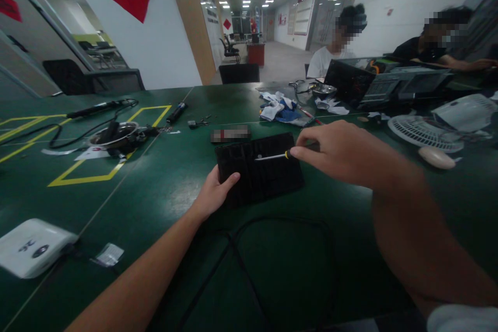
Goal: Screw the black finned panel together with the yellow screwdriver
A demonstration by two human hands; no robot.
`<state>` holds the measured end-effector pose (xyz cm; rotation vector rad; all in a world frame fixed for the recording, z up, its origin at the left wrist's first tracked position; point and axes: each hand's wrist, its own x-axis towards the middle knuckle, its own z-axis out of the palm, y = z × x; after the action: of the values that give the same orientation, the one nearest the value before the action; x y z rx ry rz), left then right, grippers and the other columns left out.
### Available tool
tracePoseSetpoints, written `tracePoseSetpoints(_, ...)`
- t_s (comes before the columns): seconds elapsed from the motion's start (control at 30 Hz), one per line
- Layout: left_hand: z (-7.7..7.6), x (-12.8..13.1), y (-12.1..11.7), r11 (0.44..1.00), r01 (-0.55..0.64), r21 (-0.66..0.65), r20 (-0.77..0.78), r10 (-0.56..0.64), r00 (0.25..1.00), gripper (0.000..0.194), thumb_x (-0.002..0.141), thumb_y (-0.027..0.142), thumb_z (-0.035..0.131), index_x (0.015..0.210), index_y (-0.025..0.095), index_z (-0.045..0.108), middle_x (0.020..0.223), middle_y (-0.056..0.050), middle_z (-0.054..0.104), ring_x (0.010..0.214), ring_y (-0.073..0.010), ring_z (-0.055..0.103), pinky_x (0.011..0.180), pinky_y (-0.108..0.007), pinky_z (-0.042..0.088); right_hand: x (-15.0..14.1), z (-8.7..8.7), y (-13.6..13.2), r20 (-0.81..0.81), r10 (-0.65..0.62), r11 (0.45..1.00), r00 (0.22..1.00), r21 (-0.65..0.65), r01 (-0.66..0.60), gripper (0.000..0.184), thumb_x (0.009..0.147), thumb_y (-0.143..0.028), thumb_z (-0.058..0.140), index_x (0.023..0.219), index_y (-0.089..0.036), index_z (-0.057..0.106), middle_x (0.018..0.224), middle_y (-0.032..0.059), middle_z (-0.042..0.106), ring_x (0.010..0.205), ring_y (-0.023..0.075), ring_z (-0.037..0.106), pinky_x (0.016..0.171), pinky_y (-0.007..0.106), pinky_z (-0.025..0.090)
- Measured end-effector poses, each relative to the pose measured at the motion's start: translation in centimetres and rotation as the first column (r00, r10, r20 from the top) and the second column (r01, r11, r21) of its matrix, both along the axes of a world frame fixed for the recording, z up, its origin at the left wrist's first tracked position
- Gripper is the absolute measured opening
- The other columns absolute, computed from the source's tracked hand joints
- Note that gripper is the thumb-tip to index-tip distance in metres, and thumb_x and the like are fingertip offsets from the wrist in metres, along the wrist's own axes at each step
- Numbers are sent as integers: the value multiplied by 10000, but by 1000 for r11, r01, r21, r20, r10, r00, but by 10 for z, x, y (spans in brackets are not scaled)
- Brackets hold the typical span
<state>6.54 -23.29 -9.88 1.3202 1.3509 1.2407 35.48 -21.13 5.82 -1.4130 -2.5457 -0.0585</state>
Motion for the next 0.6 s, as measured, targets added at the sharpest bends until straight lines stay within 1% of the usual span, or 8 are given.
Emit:
tracePoseSetpoints(0.03,0,0,0,1000,4,4,7,-4,1000,542,857,452,763,1309,198,603,1342,-130,702,1276,-344,648,1094,-535,524,5,2,0,-34,32,999,999,-10,-32,330,928,-495,592,1043,-230,751,874,63,757,748,233,664,642,342,410)
tracePoseSetpoints(0.1,0,0,0,1000,11,7,19,-11,1000,555,854,453,767,1320,203,597,1348,-128,700,1278,-344,648,1096,-533,523,15,7,0,-59,73,997,996,-3,-73,317,854,-420,683,1108,-234,720,838,38,742,728,232,661,643,343,417)
tracePoseSetpoints(0.17,0,0,0,1000,10,3,20,-10,1000,558,851,455,770,1317,201,597,1341,-128,705,1271,-344,652,1092,-535,525,22,11,1,-52,111,993,992,47,-109,218,839,-345,688,1030,-242,721,814,29,731,726,238,660,654,356,423)
tracePoseSetpoints(0.23,1,1,0,1000,5,-1,13,-5,1000,551,852,456,768,1308,197,601,1335,-130,708,1270,-346,653,1092,-538,524,23,12,2,-32,119,987,992,115,-115,137,861,-341,667,931,-244,733,841,46,737,765,262,668,685,385,436)
tracePoseSetpoints(0.27,2,1,0,1000,2,0,11,-2,1000,549,851,458,769,1304,194,604,1333,-131,708,1271,-347,652,1092,-540,523,22,12,2,-27,108,984,994,142,-103,148,875,-356,655,912,-243,742,863,57,745,792,277,673,704,401,443)
tracePoseSetpoints(0.33,2,1,-1,1000,-1,4,8,1,1000,554,848,462,770,1301,190,606,1334,-134,708,1275,-350,649,1090,-543,522,19,11,3,-36,82,984,996,161,-75,195,892,-371,633,951,-242,767,898,71,761,835,299,683,736,427,456)
tracePoseSetpoints(0.43,2,0,-1,1000,1,-4,4,-1,1000,550,850,460,767,1303,193,605,1334,-134,708,1270,-350,651,1085,-546,526,12,9,5,-62,83,989,995,124,-74,231,890,-352,622,1018,-249,784,928,72,776,860,297,697,774,434,476)
tracePoseSetpoints(0.6,0,0,0,1000,-5,1,2,5,1000,526,854,450,760,1294,203,611,1321,-128,714,1265,-349,654,1092,-551,521,6,4,5,-71,56,996,996,74,-50,250,880,-364,623,1005,-251,807,921,64,781,818,255,694,774,403,483)
